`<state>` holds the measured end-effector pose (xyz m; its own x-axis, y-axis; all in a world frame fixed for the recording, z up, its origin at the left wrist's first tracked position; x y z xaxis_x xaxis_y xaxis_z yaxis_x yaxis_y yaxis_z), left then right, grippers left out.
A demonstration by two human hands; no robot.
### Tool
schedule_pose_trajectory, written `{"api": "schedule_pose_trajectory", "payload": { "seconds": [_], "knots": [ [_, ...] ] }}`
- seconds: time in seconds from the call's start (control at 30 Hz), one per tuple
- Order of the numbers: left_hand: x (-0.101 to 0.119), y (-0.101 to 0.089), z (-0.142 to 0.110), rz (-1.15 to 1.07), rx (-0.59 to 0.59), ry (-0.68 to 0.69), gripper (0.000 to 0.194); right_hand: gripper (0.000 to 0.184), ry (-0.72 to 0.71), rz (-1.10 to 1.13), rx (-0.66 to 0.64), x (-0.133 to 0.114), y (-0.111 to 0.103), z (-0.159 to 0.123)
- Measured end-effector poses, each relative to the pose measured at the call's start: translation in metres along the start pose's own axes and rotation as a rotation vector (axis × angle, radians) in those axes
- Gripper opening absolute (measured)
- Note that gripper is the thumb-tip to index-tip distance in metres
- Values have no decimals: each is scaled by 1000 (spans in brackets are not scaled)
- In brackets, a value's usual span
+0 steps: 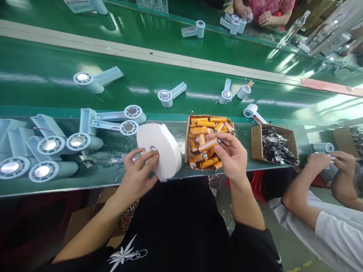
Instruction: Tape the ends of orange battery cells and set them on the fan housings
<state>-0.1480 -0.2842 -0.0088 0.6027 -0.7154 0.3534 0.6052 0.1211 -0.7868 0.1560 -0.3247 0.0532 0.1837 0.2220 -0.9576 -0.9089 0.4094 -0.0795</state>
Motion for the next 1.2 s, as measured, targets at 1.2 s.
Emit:
{"api": "schedule_pose_trajectory", "payload": {
  "seconds": [1.2],
  "knots": [
    [14, -15, 21, 196, -112, 328, 66, 20, 139, -349, -385, -43, 0, 41]
  ]
}}
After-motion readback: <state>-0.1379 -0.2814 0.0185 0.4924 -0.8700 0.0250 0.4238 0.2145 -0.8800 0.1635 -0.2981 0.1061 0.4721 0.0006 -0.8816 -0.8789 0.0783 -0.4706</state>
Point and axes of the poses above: each hand's wrist, its own z-axis towards the middle knuckle, its own y-axis out of the palm, x = y × z, the point moved 1 cm from there along z, towards the middle knuckle, and after that the axes turned 5 degrees about x, right-handed, at the moved point
